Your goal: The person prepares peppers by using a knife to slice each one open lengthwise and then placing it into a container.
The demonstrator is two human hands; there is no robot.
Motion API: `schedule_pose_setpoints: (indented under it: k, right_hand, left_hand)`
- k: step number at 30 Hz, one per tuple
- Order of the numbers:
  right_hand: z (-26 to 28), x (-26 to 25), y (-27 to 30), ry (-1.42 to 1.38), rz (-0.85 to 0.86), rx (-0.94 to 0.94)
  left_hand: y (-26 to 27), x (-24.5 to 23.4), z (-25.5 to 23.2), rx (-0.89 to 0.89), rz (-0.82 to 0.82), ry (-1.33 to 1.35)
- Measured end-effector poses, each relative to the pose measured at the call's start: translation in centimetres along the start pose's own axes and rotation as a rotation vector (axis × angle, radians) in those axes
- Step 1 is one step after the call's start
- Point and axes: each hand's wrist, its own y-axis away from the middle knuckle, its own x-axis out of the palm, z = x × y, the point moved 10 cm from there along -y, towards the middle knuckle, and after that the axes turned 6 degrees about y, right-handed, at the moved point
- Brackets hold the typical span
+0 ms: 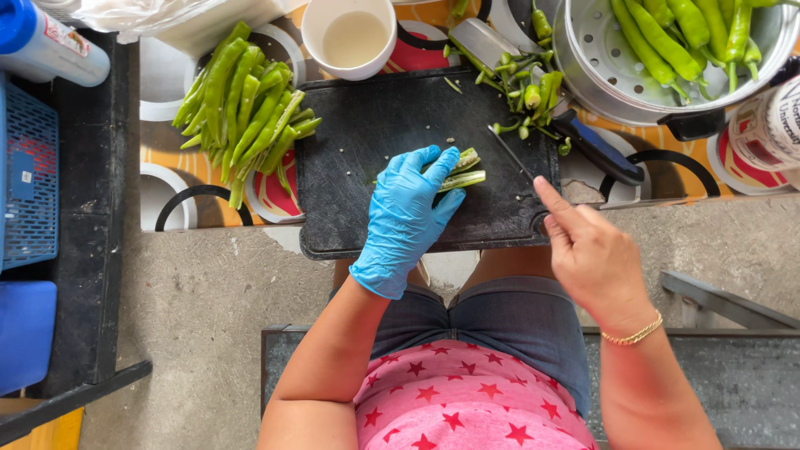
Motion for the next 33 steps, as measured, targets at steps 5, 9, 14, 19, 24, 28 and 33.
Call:
schedule_pose_setpoints:
  k: [5, 9, 14, 19, 24, 28, 33]
  right_hand:
    - [0.4, -1.6, -4.0, -0.356, -0.110, -0.150]
    - [1.9, -2.5, -6.0, -0.435, -0.328, -0.288]
    - [-0.6, -0.4, -6.1, -0.609, -0.356, -0.204]
    - [-0.6, -0.3, -6.1, -0.569, -0.366, -0.248]
    - [-0.4, -0.8, -5.9, -0.547, -0.404, -0.251]
    - [-1.1, -0.4, -6.1, -0.544, -0.400, -0.205]
    - [-1.2, -0.5, -6.0, -0.545, -0.408, -0.258]
  left_hand:
    - [-0.5, 2.0, 1.0, -0.067, 0.143, -0.059]
    - [-1.0, 2.4, -0.3, -0.006, 0.175, -0.146]
    - [-2.0, -3.7, 2.7, -0.001, -0.059, -0.174]
    - [-3.9, -13.5, 11.1, 0.004, -0.356, -0.367]
    - [-5.1, -14.6, 22.1, -0.236, -0.168, -0.388]
    - [-4.7, -11.7, 23.7, -0.148, -0.062, -0.412]
    - [-6.8, -11.4, 18.2, -0.222, -0.005, -0.575]
